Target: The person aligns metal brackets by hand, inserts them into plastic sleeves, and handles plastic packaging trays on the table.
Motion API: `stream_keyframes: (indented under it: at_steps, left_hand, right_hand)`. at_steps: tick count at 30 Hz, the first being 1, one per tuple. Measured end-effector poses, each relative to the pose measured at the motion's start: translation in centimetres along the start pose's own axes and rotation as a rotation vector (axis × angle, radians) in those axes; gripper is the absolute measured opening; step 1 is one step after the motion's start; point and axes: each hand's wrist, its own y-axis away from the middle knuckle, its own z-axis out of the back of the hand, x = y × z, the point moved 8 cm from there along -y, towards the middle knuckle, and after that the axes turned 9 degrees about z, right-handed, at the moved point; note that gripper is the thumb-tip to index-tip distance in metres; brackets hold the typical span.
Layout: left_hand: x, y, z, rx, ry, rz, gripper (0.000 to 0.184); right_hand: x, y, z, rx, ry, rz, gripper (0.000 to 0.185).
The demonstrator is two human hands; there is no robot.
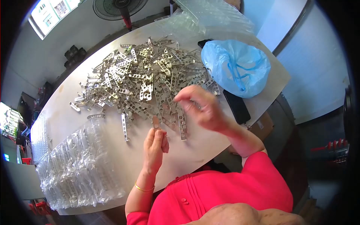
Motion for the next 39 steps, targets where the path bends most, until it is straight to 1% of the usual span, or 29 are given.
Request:
stream_keyframes:
  at_steps: [1,3,5,7,10,11,13,14,15,17,19,21,22,24,25,27,31,33,34,36,37,39]
  left_hand:
    - [0.1,-0.9,-0.3,0.002,0.004,-0.001,0.023]
    - [0.7,-2.1,-0.7,0.048,0.235,0.045,0.022]
    - [1.4,-2.7,-0.6,0.083,0.241,0.053,0.022]
    - [1.9,-2.7,-0.4,0.111,0.25,0.077,0.023]
    - [2.5,-2.6,-0.4,0.155,0.247,0.148,0.021]
    - [2.6,-2.7,-0.5,0.176,0.245,0.153,0.022]
    - [2.4,-2.8,-0.4,0.198,0.248,0.147,0.022]
    - [2.4,-2.7,-0.6,0.242,0.265,0.16,0.022]
    - [2.3,-2.7,-0.7,0.284,0.281,0.168,0.022]
    - [2.5,-2.7,-0.4,0.275,0.288,0.163,0.022]
    - [2.3,-2.8,-0.3,0.262,0.296,0.151,0.022]
    - [2.4,-2.7,-0.5,0.274,0.265,0.177,0.022]
    - [2.3,-2.6,-0.6,0.28,0.263,0.178,0.022]
    - [2.3,-2.6,-0.6,0.28,0.261,0.173,0.022]
    - [2.4,-2.6,-0.6,0.29,0.251,0.186,0.022]
    - [2.5,-2.7,-0.3,0.309,0.265,0.165,0.022]
    - [2.6,-2.6,-0.4,0.336,0.289,0.166,0.02]
    - [2.8,-2.7,-0.6,0.378,0.27,0.161,0.022]
    - [2.7,-2.7,-0.7,0.371,0.258,0.15,0.022]
    - [2.7,-2.7,-0.7,0.38,0.262,0.131,0.022]
    - [2.7,-2.7,-0.8,0.397,0.268,0.127,0.022]
    - [2.8,-2.9,-0.7,0.413,0.285,0.105,0.022]
  right_hand:
    - [-0.5,-0.1,1.9,-0.056,0.073,-0.061,0.008]
    - [-1.5,-0.2,5.5,-0.165,0.259,-0.073,0.005]
    - [-2.2,0.0,8.6,-0.243,0.411,-0.084,0.004]
    - [-2.5,-0.3,10.6,-0.174,0.62,-0.121,0.005]
    - [-5.1,0.3,12.0,-0.018,0.749,-0.206,0.01]
    - [-6.2,0.7,12.5,-0.013,0.747,-0.211,0.01]
    - [-8.6,1.0,13.0,0.076,0.933,-0.238,0.016]
    - [-9.8,1.0,13.3,0.14,1.036,-0.317,0.016]
    - [-9.9,0.7,13.5,0.14,1.033,-0.297,0.016]
    - [-11.0,0.5,13.0,0.287,1.028,-0.36,0.015]
    - [-11.0,-0.4,12.1,0.289,0.993,-0.305,0.013]
    - [-9.8,-1.4,11.1,0.172,0.96,-0.114,0.011]
    - [-10.4,-1.6,10.7,0.176,0.954,-0.092,0.011]
    - [-12.6,-1.5,10.2,0.261,0.988,-0.203,0.012]
    - [-12.6,-1.8,10.0,0.261,0.982,-0.181,0.012]
    - [-15.0,-1.0,9.6,0.509,1.065,-0.454,0.012]
    - [-15.5,-0.9,10.0,0.449,1.077,-0.37,0.015]
    - [-14.3,-1.6,10.3,0.308,1.174,-0.272,0.016]
    - [-14.5,-1.8,10.3,0.302,1.17,-0.254,0.016]
    - [-15.9,-1.4,11.6,0.212,1.127,-0.443,0.018]
    - [-16.3,-1.3,11.8,0.203,1.124,-0.43,0.018]
    - [-17.3,-1.4,11.4,0.364,1.181,-0.433,0.018]
